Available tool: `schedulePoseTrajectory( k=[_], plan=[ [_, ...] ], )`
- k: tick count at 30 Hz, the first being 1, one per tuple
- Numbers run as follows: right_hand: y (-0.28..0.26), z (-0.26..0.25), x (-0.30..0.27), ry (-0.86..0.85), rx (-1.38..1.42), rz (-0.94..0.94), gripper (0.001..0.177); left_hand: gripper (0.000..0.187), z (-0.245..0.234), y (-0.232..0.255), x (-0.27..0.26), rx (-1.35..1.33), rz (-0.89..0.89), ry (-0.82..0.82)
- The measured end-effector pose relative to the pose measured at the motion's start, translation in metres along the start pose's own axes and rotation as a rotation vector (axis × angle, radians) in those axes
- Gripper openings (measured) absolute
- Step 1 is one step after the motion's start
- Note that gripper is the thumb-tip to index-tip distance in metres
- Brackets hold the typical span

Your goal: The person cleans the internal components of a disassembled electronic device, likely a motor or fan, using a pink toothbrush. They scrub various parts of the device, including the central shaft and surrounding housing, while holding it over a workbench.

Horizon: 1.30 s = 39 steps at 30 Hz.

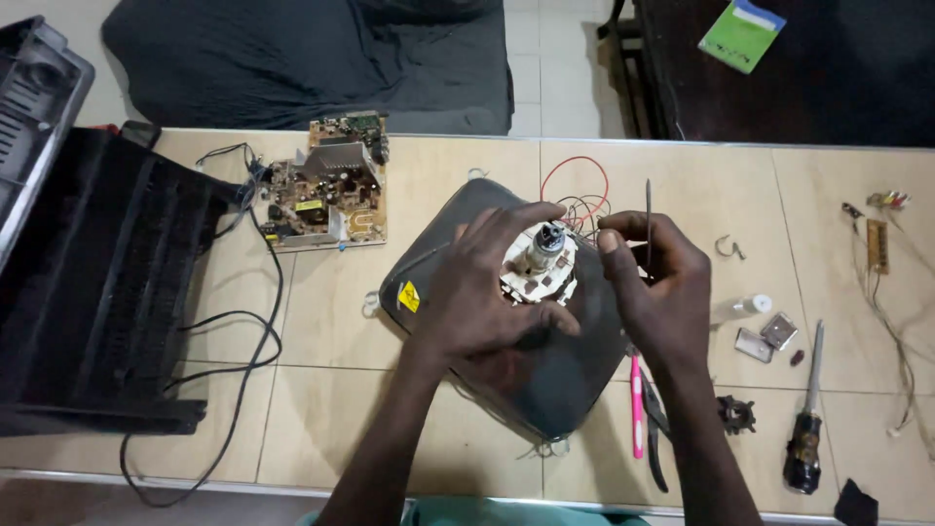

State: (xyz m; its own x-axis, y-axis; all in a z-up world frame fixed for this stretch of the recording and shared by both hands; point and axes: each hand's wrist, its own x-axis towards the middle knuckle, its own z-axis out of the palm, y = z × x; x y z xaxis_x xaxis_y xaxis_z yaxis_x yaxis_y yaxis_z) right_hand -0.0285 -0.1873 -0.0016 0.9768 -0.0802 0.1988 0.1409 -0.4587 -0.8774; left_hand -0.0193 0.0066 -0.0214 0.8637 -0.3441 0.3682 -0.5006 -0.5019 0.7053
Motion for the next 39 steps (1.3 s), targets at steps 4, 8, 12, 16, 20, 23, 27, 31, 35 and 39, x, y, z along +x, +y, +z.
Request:
schedulePoseTrajectory(
  k=[4,8,12,16,20,23,27,31,35,39],
  plan=[
    [0.048,0.015,0.005,-0.018,0.002,-0.028,0.013,0.097,-0.007,0.012,0.003,-0.116,0.039,0.038],
    [0.053,0.022,-0.007,0.019,-0.031,-0.068,0.019,0.07,-0.012,0.052,0.004,-0.168,-0.348,0.023],
    [0.072,0.007,0.004,0.104,-0.19,0.01,0.022,0.069,-0.014,0.064,0.011,-0.032,-0.572,-0.05],
    [0.143,0.0,0.025,0.19,-0.465,0.064,0.033,0.071,-0.007,0.04,0.008,-0.065,-0.307,0.006],
    [0.139,-0.01,0.033,-0.171,-0.35,0.464,0.065,0.069,0.006,0.045,0.011,-0.013,-0.335,0.037],
    [0.133,-0.015,0.025,-0.291,-0.217,0.558,0.074,0.074,0.026,0.041,0.011,0.016,-0.329,0.156],
    [0.164,-0.014,0.02,-0.383,-0.195,0.512,0.079,0.054,0.046,0.033,0.013,0.025,-0.306,0.437],
    [0.167,-0.012,0.015,-0.353,-0.178,0.487,0.074,0.051,0.052,0.029,0.014,0.146,-0.282,0.505],
    [0.169,-0.012,0.017,-0.32,-0.209,0.467,0.075,0.05,0.061,0.025,0.015,0.215,-0.316,0.603],
    [0.165,-0.012,0.023,-0.309,-0.206,0.453,0.069,0.048,0.062,0.03,0.012,0.267,-0.327,0.68]
  ],
)
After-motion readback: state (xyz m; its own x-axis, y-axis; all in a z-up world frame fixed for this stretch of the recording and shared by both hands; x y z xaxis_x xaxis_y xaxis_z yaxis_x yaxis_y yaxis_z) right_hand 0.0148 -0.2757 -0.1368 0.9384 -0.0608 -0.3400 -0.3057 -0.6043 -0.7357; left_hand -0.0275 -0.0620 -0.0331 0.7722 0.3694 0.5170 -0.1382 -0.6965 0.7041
